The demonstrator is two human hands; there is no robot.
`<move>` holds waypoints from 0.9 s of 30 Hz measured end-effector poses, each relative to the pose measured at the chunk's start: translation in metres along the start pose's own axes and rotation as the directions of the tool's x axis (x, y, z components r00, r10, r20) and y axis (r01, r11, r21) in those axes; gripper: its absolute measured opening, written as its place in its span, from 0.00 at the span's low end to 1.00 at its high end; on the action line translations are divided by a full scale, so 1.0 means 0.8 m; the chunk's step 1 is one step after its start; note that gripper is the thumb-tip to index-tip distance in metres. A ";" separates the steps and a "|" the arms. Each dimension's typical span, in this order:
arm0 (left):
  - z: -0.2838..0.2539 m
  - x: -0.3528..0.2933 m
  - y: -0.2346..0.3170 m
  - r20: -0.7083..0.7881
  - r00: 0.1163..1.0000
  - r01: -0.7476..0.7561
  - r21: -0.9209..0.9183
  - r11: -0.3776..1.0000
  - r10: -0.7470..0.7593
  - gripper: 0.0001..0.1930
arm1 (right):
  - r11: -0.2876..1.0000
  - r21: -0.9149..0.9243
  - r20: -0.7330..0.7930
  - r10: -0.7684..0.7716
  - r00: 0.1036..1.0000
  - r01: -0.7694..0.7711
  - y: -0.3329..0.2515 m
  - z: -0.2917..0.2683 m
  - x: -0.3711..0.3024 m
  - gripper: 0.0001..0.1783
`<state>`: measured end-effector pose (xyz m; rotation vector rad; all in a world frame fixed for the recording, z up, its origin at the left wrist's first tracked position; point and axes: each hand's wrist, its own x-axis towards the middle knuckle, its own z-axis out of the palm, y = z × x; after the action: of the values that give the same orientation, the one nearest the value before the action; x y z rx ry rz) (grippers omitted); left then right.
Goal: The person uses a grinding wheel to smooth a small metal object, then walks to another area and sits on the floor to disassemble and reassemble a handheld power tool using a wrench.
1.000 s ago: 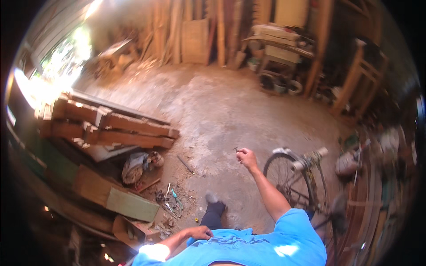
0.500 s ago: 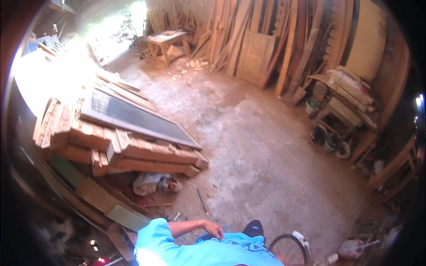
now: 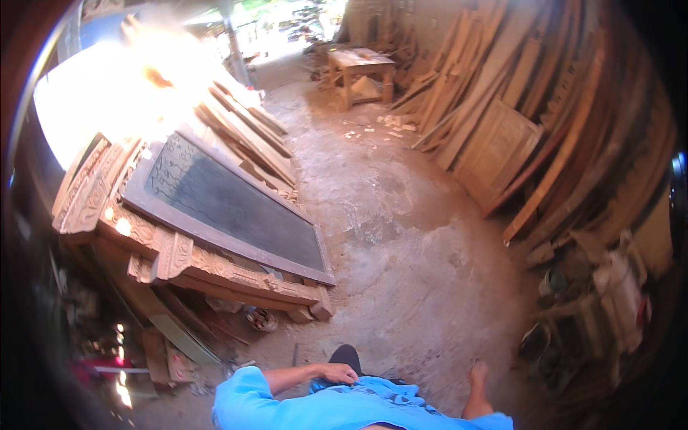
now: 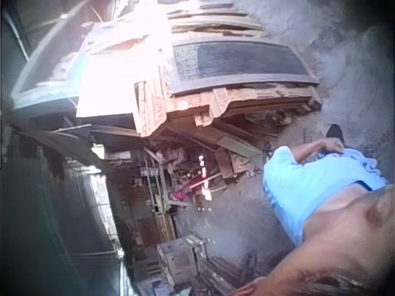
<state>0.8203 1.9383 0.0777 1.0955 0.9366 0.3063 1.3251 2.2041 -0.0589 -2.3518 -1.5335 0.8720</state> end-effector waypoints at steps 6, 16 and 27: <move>-0.157 0.107 0.080 0.142 0.989 0.007 0.295 0.956 -0.051 0.20 | 0.709 0.571 -0.115 -0.430 0.896 0.414 -0.523 -0.092 0.260 0.05; -0.527 0.201 0.173 0.105 0.994 -0.024 0.074 0.997 0.016 0.17 | 0.927 0.181 0.196 -0.362 0.911 0.329 -0.609 0.145 0.337 0.09; -0.896 0.220 0.218 -0.232 0.971 0.042 -0.082 0.996 -0.061 0.18 | 0.761 -0.597 0.489 0.092 0.868 0.255 -0.691 0.230 0.467 0.17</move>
<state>0.4103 2.5754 0.0430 0.9764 1.1524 0.4325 0.9029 2.7520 -0.0854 -2.5777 -2.4832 1.1237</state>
